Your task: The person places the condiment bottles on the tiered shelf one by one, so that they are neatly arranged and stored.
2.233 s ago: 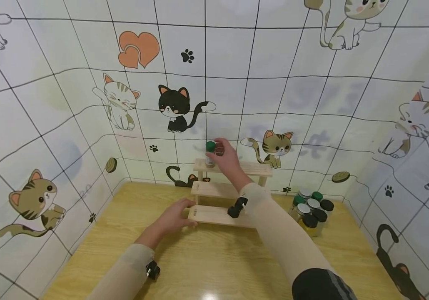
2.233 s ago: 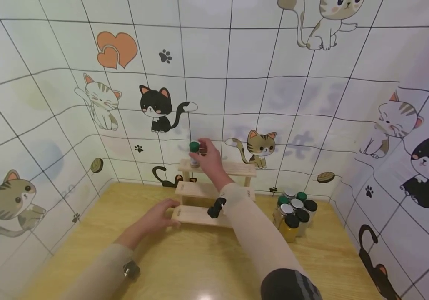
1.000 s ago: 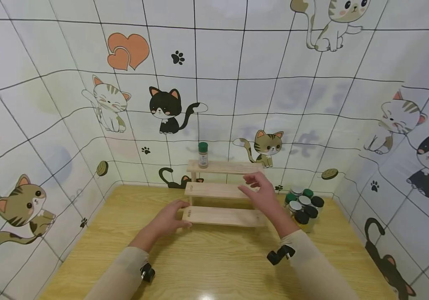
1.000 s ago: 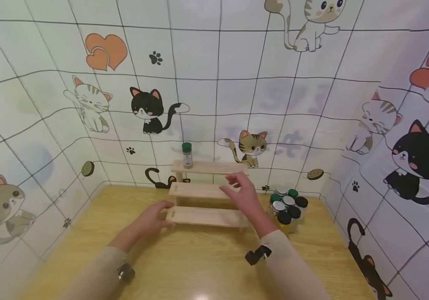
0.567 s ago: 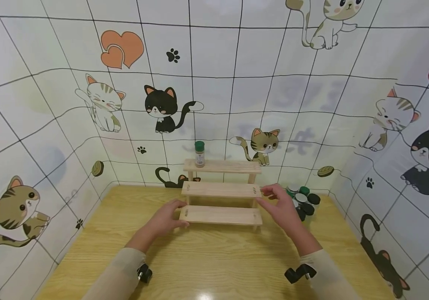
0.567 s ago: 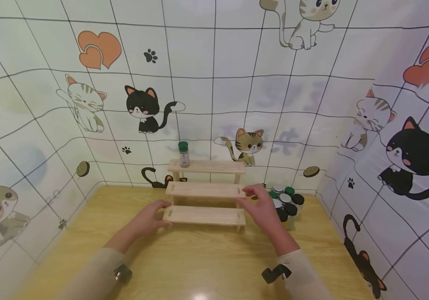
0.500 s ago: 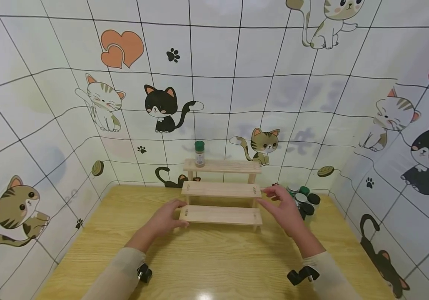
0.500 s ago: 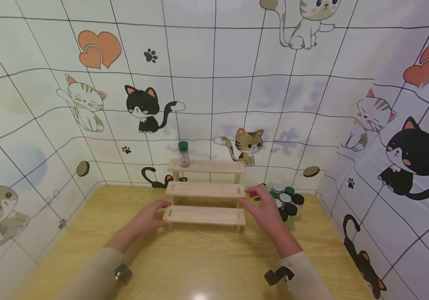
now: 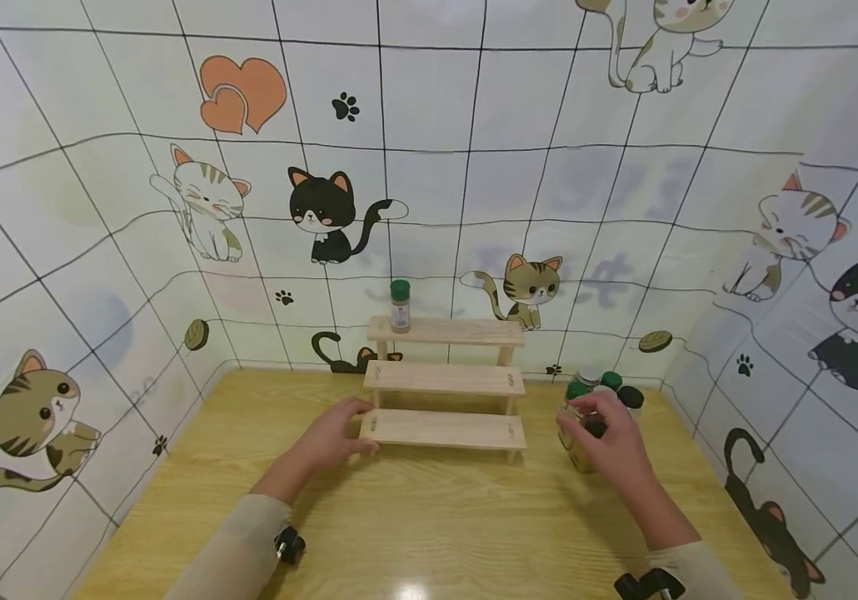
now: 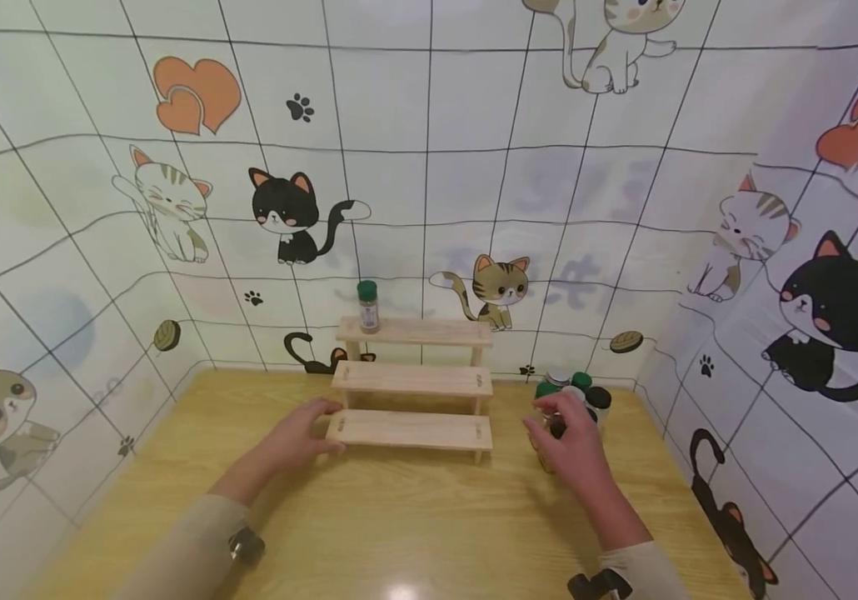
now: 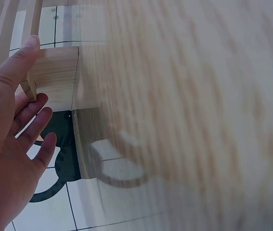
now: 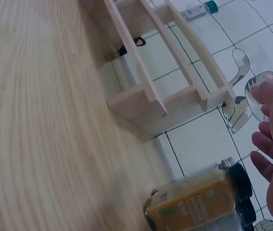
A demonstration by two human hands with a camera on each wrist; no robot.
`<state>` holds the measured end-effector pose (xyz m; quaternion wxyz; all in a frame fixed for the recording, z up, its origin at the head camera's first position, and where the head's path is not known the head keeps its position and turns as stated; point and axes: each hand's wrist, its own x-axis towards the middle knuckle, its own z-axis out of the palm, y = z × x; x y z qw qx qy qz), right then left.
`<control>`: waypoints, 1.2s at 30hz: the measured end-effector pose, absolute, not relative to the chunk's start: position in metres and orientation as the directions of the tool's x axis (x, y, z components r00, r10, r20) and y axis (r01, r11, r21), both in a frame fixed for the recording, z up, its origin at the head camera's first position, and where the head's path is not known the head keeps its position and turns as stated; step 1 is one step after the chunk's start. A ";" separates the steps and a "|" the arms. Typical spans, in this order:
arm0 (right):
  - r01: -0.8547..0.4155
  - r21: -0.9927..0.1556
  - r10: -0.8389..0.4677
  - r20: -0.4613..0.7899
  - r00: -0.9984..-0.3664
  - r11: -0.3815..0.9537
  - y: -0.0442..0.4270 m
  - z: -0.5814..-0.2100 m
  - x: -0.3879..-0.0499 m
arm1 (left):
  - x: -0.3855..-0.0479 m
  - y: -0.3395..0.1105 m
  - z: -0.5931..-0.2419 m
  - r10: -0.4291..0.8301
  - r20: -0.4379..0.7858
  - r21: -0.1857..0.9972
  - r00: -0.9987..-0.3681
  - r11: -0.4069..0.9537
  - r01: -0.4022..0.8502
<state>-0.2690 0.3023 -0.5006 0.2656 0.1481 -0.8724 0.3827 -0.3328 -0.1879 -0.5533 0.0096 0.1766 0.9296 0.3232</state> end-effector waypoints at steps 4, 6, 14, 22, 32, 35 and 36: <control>-0.428 -0.570 0.033 0.626 -0.779 0.701 0.310 -0.506 -0.264 | -0.334 -0.188 -0.550 0.331 0.097 0.605 -0.939 0.729 0.320; -0.381 -0.581 0.098 0.628 -0.772 0.719 0.313 -0.510 -0.263 | -0.334 -0.188 -0.548 0.331 0.091 0.610 -0.939 0.727 0.315; -0.225 -0.638 0.249 0.565 -0.786 0.736 0.321 -0.525 -0.257 | -0.334 -0.188 -0.547 0.332 0.068 0.610 -0.941 0.732 0.302; -0.135 -0.654 0.294 0.502 -0.813 0.744 0.318 -0.538 -0.255 | -0.331 -0.187 -0.546 0.330 0.074 0.608 -0.941 0.733 0.305; -0.091 -0.649 0.322 0.488 -0.811 0.755 0.313 -0.553 -0.253 | -0.333 -0.186 -0.545 0.355 0.101 0.517 -0.929 0.779 0.354; -0.091 -0.655 0.323 0.482 -0.814 0.750 0.312 -0.555 -0.253 | -0.334 -0.185 -0.546 0.357 0.106 0.487 -0.928 0.795 0.361; -0.091 -0.656 0.322 0.481 -0.816 0.749 0.312 -0.556 -0.253 | -0.334 -0.185 -0.546 0.358 0.108 0.479 -0.928 0.799 0.364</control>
